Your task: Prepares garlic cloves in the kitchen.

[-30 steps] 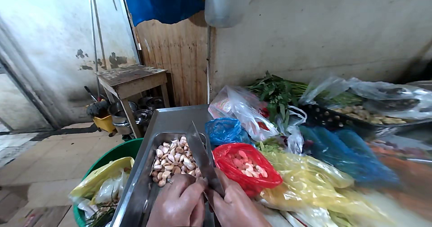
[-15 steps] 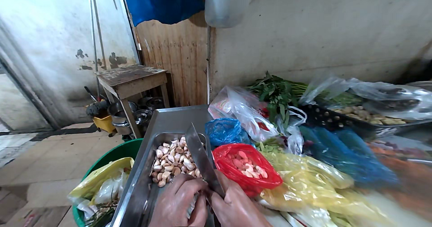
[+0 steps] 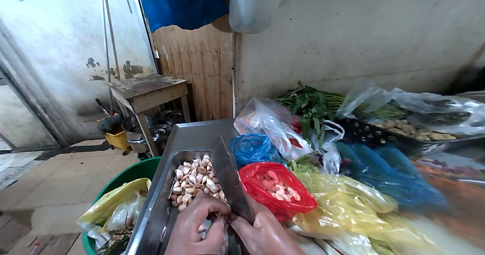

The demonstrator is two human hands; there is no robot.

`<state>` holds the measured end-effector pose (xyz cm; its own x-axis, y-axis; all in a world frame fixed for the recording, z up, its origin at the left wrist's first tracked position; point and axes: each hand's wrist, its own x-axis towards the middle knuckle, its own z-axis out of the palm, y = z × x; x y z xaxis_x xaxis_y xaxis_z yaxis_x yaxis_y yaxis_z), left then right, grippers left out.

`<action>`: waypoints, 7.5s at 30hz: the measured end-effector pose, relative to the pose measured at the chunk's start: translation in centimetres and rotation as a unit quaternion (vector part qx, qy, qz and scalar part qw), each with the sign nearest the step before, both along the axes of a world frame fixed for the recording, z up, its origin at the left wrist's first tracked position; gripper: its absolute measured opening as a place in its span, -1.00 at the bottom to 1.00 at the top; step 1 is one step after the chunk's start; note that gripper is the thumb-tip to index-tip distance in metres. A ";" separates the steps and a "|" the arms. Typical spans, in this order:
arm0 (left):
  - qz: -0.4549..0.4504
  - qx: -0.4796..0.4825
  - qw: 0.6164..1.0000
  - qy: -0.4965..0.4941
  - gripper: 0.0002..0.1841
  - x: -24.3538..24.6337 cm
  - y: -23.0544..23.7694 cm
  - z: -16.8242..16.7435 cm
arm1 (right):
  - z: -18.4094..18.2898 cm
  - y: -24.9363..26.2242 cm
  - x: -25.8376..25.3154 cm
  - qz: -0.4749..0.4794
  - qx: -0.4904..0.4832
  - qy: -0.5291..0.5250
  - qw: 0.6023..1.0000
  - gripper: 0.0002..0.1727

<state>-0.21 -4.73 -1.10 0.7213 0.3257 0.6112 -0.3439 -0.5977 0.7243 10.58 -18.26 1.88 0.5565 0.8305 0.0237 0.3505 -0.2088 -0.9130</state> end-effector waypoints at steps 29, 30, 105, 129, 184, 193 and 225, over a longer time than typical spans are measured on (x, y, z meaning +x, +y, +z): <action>0.122 0.256 0.955 -0.086 -0.86 0.0 0.9 -1.1 | -0.5 0.2 0.0 0.024 0.041 0.101 0.994 -0.75; 0.124 0.277 0.949 -0.089 -0.87 0.0 0.7 -1.1 | -0.4 0.2 -0.1 0.025 0.037 0.093 0.995 -0.74; -0.104 -0.371 0.897 0.217 -0.64 -1.2 0.8 2.7 | 0.0 -0.2 1.1 -0.088 -0.004 -0.124 0.988 -0.63; 0.087 -0.124 0.976 0.157 -0.79 -0.4 -1.2 1.4 | 0.5 -0.5 -0.6 -0.008 -0.013 -0.126 0.992 -0.56; 0.063 -0.070 0.990 0.105 -0.67 -1.5 -0.2 1.2 | -1.2 0.4 0.9 -0.036 -0.001 -0.094 0.995 -0.62; 0.051 -0.024 0.988 0.145 -0.72 -1.5 -0.6 1.4 | -1.0 0.0 0.5 -0.021 0.033 -0.114 0.993 -0.63; 0.056 -0.231 0.968 0.080 -0.72 -0.7 -0.8 2.0 | -0.5 -0.1 0.0 -0.014 0.013 -0.111 0.994 -0.58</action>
